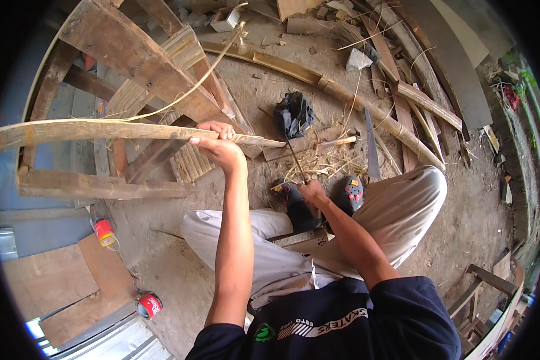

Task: The person sits on the floor and uses a knife to shave and split a long piece of bamboo into thin strips. They repeatedly scrape the bamboo to thin it and then split it lengthwise.

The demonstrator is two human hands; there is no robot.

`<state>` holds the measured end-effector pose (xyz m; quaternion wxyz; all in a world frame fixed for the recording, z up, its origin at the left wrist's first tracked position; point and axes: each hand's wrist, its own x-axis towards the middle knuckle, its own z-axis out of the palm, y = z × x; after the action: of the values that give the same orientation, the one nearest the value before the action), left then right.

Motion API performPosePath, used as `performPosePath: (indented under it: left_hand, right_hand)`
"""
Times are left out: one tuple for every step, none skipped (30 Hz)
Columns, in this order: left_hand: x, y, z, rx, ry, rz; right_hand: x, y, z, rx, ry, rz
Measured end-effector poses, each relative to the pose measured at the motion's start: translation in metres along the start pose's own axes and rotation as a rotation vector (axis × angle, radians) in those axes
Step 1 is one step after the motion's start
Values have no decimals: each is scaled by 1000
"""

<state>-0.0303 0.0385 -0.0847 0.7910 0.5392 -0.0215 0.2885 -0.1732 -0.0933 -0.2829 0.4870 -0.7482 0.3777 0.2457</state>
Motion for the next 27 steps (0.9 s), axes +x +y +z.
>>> performPosePath:
  left_hand:
    - [-1,0,-1,5,-5,20]
    - [-2,-1,-1,13,-11,25]
    - [-3,-2,-1,18,-8,29]
    - [-3,-3,-1,41,-25,27]
    - [-4,-3,-1,59,-15,20]
    - [-5,-4,-1,66,-12,43]
    - [-6,-4,0,44,-30,35]
    - [-7,-4,0,22,-36,33]
    - [-7,-5,2,9,-38,37]
    - [-8,-5,1,-7,-69,35]
    - [-7,-7,3,-29,-75,58]
    - [-8,-9,1,-30,-83,71]
    - [-10,-12,0,-36,-88,87]
    - [-11,-15,-5,-70,-124,55]
    - [-14,-21,-6,-11,-156,47]
    - [-16,-27,-9,47,-159,52]
    - [-19,-33,-13,97,-163,73]
    - [-24,-40,-16,233,-206,118]
    - [-29,-45,-20,353,-260,155]
    - [-34,-49,-24,307,-271,-12]
    - [-37,-51,-27,259,-275,-241]
    - [-38,-51,-30,228,-322,-192]
    - [-37,-48,-31,201,-359,-89]
    - [-36,-41,-34,203,-369,-67]
    - [-36,-33,-35,188,-373,-56]
    - [-33,-24,-32,150,-377,-30]
    - [-33,-13,-31,144,-387,-37]
  right_hand:
    - [3,3,-1,-46,-55,-118]
    - [5,5,-2,-104,-34,-202]
    - [8,9,-2,-174,23,-254]
    - [10,12,-1,-85,-69,-365]
    - [11,16,0,-64,-42,-285]
    - [13,20,2,-42,-49,-219]
    - [14,22,4,1,-116,-171]
    - [16,25,6,109,-77,-66]
    - [16,27,7,41,-47,-176]
    - [17,29,7,-21,-3,-272]
    - [17,31,7,-99,103,-353]
    - [19,31,5,-73,-35,-300]
    - [18,32,2,-59,-68,-192]
    - [20,31,-3,-49,-99,-99]
    - [20,31,-7,-24,-169,21]
    - [22,28,-13,-55,-115,-35]
    - [20,25,-18,-77,-109,-56]
    - [20,21,-22,-105,-105,-76]
    - [19,18,-25,-144,-57,-73]
    - [17,13,-27,-101,-89,-110]
    - [16,9,-27,-67,-73,-128]
    - [13,5,-27,-14,-87,-148]
    - [10,0,-28,-78,27,-222]
    - [6,-4,-28,-127,103,-291]
    - [1,-9,-29,-199,152,-302]
    - [-5,-14,-30,-182,216,-353]
    - [-11,-21,-33,-41,192,-434]
